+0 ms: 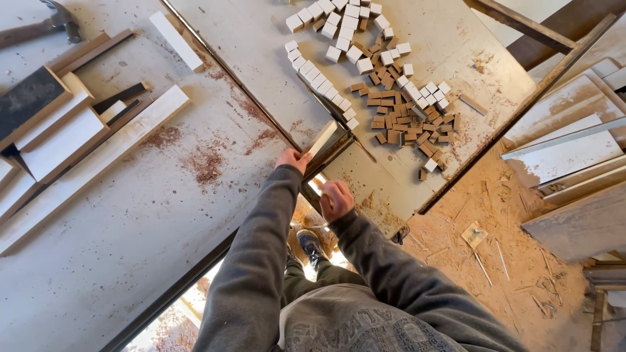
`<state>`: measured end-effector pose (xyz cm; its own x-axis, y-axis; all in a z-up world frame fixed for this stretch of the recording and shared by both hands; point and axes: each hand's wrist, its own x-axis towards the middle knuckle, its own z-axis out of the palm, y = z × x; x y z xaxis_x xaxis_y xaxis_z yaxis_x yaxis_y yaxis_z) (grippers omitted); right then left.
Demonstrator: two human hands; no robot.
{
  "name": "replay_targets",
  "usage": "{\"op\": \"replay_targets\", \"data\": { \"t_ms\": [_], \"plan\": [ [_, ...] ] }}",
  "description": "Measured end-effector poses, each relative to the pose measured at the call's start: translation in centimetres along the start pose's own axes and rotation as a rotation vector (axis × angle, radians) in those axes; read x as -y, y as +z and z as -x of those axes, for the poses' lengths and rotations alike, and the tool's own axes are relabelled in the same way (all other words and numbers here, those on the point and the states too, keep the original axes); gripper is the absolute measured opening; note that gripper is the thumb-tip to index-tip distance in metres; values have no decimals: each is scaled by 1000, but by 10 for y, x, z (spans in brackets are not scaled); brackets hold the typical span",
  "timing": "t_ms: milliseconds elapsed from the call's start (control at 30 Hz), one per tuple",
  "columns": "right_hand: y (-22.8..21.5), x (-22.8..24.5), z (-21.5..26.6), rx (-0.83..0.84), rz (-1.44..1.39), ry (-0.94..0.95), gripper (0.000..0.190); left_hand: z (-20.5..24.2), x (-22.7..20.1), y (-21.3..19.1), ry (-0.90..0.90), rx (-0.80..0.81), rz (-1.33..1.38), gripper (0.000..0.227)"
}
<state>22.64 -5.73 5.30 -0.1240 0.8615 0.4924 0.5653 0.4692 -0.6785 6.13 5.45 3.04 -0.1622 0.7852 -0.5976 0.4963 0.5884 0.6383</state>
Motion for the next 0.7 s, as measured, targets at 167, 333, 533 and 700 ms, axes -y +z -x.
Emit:
{"op": "replay_targets", "data": {
  "t_ms": [167, 333, 533, 700],
  "plan": [
    [-2, -40, 63, 160, -421, 552, 14, 30, 71, -11, 98, -135, 335, 34],
    [-12, -8, 56, 347, -859, 1006, 33, 115, 131, -6, 82, -2, 828, 32],
    [18, 42, 48, 476, -1101, 895, 51, 179, 165, 27, 122, 50, 934, 31],
    [17, 59, 37, 415, -964, 788, 43, 184, 156, -21, 598, -429, 36, 51]
  ]
}}
